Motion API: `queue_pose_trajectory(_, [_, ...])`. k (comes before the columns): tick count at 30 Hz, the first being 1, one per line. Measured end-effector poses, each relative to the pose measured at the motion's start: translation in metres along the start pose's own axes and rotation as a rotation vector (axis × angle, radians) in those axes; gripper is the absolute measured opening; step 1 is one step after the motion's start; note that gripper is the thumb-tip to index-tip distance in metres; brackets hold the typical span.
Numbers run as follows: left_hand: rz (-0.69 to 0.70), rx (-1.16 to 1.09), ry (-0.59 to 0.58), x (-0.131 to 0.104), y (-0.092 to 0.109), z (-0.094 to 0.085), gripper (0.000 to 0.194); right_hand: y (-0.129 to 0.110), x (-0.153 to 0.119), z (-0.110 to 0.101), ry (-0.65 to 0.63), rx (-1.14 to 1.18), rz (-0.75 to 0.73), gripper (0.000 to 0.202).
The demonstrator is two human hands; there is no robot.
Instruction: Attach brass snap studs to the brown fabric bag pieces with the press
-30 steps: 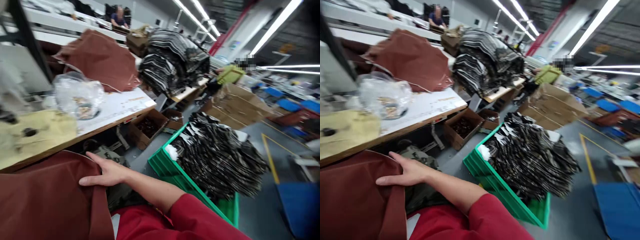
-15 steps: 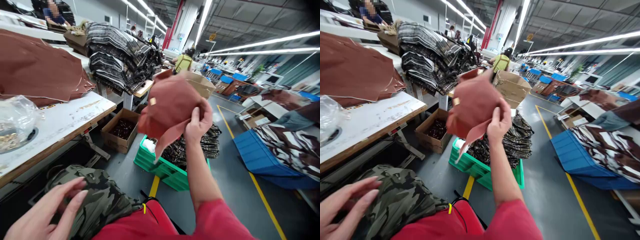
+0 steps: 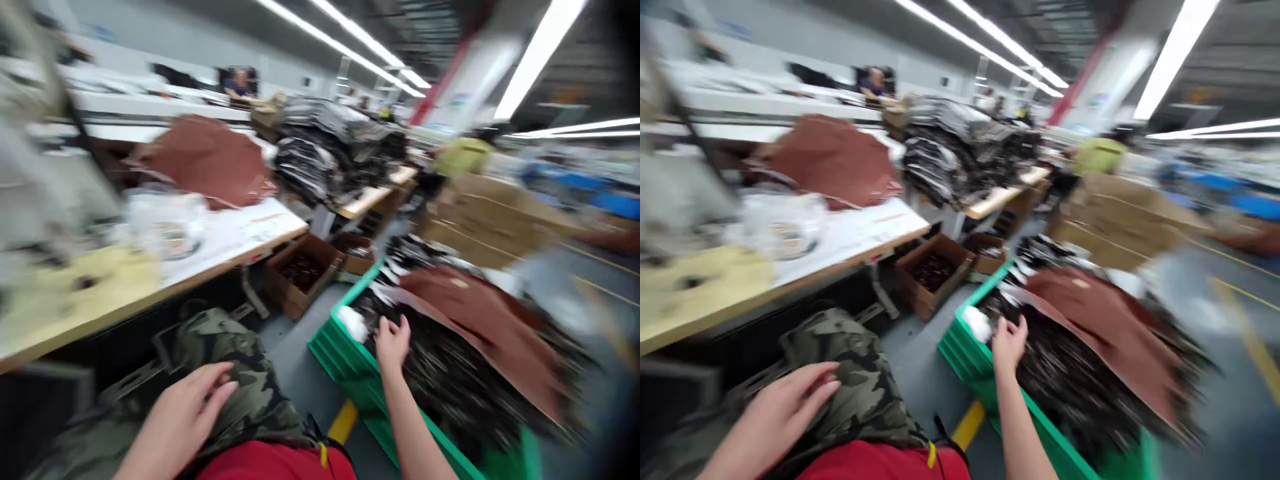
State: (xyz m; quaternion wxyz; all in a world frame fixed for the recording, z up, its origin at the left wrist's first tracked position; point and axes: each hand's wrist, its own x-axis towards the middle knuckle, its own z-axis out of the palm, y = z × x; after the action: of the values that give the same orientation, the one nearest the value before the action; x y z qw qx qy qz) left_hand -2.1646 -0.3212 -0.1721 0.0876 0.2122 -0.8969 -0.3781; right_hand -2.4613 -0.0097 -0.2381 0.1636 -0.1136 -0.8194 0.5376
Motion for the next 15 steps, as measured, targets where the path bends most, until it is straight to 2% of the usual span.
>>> queue_pose_trajectory(2, [-0.049, -0.097, 0.031, -0.011, 0.018, -0.003, 0.024, 0.003, -0.028, 0.045, -0.243, 0.035, 0.014, 0.089])
queue_pose_trajectory(3, [-0.052, -0.148, 0.077, -0.012, 0.022, -0.006, 0.022, 0.003, -0.04, 0.072, -0.414, 0.022, 0.027, 0.084])
queue_pose_trajectory(5, [-0.064, -0.21, 0.212, -0.013, 0.016, -0.018, 0.02, -0.006, -0.071, 0.133, -0.77, -0.001, -0.023, 0.071])
queue_pose_trajectory(7, [-0.122, -0.239, 0.352, -0.023, 0.0, -0.035, 0.02, -0.033, -0.12, 0.18, -1.145, 0.0, -0.198, 0.056])
queue_pose_trajectory(9, [-0.196, -0.296, 0.487, -0.042, -0.017, -0.053, 0.019, -0.073, -0.18, 0.2, -1.466, 0.019, -0.452, 0.044])
queue_pose_trajectory(11, [-0.252, -0.372, 0.605, -0.062, -0.033, -0.072, 0.018, -0.123, -0.237, 0.201, -1.699, 0.055, -0.73, 0.035])
queue_pose_trajectory(13, [-0.284, -0.403, 0.704, -0.075, -0.053, -0.098, 0.019, -0.179, -0.285, 0.2, -1.817, 0.111, -0.973, 0.03])
queue_pose_trajectory(15, [-0.307, -0.329, 0.8, -0.077, -0.075, -0.13, 0.022, -0.237, -0.325, 0.209, -1.834, 0.173, -1.153, 0.03])
